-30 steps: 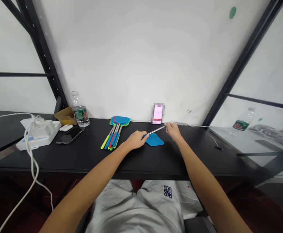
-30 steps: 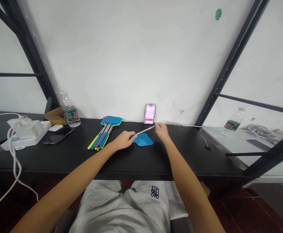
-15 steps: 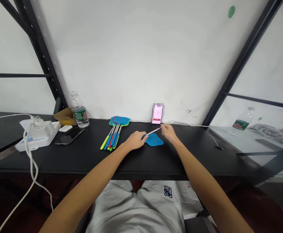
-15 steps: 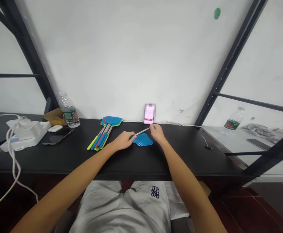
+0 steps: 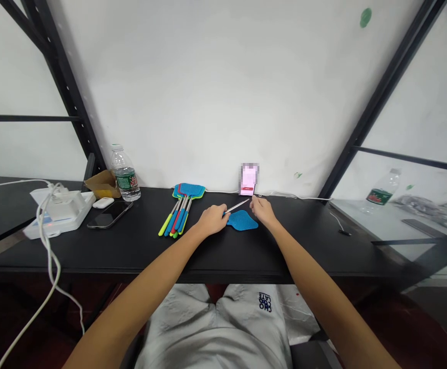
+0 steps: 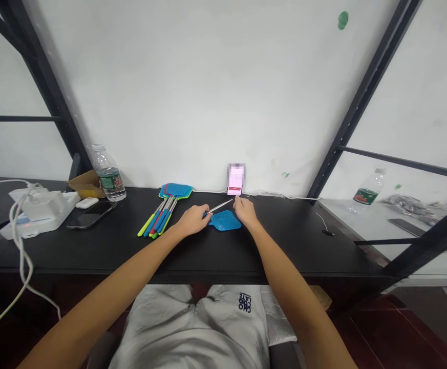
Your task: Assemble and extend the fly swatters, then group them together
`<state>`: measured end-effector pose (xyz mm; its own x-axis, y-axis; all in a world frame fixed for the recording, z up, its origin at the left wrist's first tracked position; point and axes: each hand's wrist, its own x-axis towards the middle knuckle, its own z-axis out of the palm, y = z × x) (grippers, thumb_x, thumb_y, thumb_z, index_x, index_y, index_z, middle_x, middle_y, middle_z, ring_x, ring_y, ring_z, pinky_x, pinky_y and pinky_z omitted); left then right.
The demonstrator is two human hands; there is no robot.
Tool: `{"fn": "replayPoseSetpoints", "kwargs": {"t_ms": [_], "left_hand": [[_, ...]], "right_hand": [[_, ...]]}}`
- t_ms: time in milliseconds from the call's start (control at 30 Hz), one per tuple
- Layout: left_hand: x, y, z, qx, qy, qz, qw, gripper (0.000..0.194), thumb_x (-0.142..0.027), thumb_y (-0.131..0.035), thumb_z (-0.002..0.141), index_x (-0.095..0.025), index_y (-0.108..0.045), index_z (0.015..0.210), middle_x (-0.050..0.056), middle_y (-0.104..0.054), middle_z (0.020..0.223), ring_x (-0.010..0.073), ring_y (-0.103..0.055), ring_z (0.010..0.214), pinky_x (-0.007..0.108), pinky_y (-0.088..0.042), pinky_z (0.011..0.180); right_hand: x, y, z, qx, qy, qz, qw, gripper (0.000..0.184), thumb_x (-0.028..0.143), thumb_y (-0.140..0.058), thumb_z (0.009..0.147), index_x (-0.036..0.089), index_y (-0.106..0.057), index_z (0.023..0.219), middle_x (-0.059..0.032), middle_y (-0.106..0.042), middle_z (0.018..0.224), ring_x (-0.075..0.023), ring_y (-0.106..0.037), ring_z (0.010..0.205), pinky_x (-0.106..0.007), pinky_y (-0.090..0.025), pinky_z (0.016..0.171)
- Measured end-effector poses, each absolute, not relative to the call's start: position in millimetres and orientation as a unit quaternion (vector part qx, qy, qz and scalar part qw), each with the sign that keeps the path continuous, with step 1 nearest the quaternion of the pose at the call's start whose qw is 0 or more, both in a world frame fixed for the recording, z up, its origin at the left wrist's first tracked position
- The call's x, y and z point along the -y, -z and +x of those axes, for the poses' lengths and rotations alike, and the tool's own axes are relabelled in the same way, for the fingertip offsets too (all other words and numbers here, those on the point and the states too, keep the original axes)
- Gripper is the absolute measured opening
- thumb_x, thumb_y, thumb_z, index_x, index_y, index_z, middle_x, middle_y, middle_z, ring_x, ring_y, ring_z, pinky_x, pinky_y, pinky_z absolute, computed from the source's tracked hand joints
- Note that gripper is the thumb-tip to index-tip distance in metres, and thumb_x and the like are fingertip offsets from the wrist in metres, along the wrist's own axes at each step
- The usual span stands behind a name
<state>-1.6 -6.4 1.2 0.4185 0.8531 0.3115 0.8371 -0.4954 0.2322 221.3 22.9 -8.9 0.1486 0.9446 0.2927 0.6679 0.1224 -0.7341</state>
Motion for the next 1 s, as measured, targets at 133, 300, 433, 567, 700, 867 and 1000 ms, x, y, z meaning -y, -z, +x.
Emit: {"fn": "replayPoseSetpoints", "kwargs": {"t_ms": [133, 300, 433, 567, 700, 867, 1000], "left_hand": [[4.7, -1.8, -3.8, -0.541, -0.16, 0.825, 0.017, 0.031, -0.049, -0.049, 0.087, -0.02, -0.058, 0.094, 0.01, -0.067, 0.095, 0.0259, -0.064, 0.089, 0.031, -0.045, 0.072], [6.0, -3.0, -3.9, -0.532, -0.16, 0.83, 0.048, 0.04, -0.06, -0.052, 0.082, -0.021, -0.059, 0.081, 0.008, -0.068, 0.087, 0.0251, -0.065, 0.086, 0.031, -0.045, 0.072], [6.9, -3.7, -2.6, -0.489, -0.148, 0.857, 0.065, 0.037, -0.059, -0.06, 0.077, -0.021, -0.058, 0.077, 0.006, -0.068, 0.085, 0.024, -0.065, 0.082, 0.03, -0.045, 0.069], [5.3, -1.9, -1.2, -0.484, -0.133, 0.863, 0.057, 0.027, -0.048, -0.058, 0.081, -0.021, -0.059, 0.076, 0.007, -0.068, 0.089, 0.0242, -0.065, 0.086, 0.03, -0.046, 0.071], [4.0, -0.2, -0.3, -0.488, -0.128, 0.862, 0.051, 0.025, -0.045, -0.055, 0.083, -0.021, -0.06, 0.079, 0.008, -0.068, 0.092, 0.0259, -0.064, 0.091, 0.032, -0.048, 0.074], [4.8, -0.9, 0.5, -0.509, -0.126, 0.85, 0.052, 0.026, -0.046, -0.055, 0.084, -0.021, -0.061, 0.087, 0.01, -0.067, 0.098, 0.0262, -0.065, 0.092, 0.032, -0.048, 0.074], [4.7, 0.3, 1.3, -0.516, -0.127, 0.846, 0.054, 0.029, -0.048, -0.054, 0.084, -0.021, -0.061, 0.093, 0.011, -0.067, 0.101, 0.0266, -0.064, 0.093, 0.032, -0.049, 0.074]], "right_hand": [[-21.4, 7.8, 225.6, 0.637, -0.11, -0.698, 0.307, 0.033, 0.037, -0.045, 0.087, 0.018, -0.062, 0.067, -0.0071, -0.065, 0.072, -0.0181, -0.06, 0.073, -0.024, -0.038, 0.064], [-18.8, 7.1, 225.6, 0.63, -0.083, -0.739, 0.223, 0.028, 0.034, -0.049, 0.085, 0.017, -0.064, 0.067, -0.0101, -0.066, 0.074, -0.0211, -0.062, 0.073, -0.026, -0.037, 0.061], [-17.8, 6.4, 224.8, 0.624, -0.078, -0.752, 0.196, 0.031, 0.038, -0.051, 0.085, 0.017, -0.064, 0.066, -0.0125, -0.066, 0.077, -0.0221, -0.063, 0.074, -0.026, -0.037, 0.059], [-20.5, 8.3, 225.0, 0.633, -0.081, -0.747, 0.188, 0.032, 0.041, -0.052, 0.085, 0.017, -0.066, 0.069, -0.0129, -0.068, 0.08, -0.0221, -0.063, 0.076, -0.026, -0.037, 0.059], [-23.7, 10.0, 224.6, 0.652, -0.122, -0.722, 0.196, 0.034, 0.04, -0.05, 0.085, 0.017, -0.068, 0.069, -0.0097, -0.067, 0.073, -0.0189, -0.062, 0.069, -0.025, -0.037, 0.059], [-23.4, 9.2, 222.6, 0.656, -0.14, -0.713, 0.203, 0.029, 0.037, -0.052, 0.083, 0.018, -0.067, 0.067, -0.0076, -0.067, 0.073, -0.0189, -0.062, 0.069, -0.025, -0.038, 0.059], [-22.4, 9.4, 223.0, 0.636, -0.117, -0.732, 0.214, 0.026, 0.038, -0.055, 0.081, 0.018, -0.065, 0.067, -0.0093, -0.067, 0.075, -0.0211, -0.063, 0.072, -0.026, -0.038, 0.058]]}}
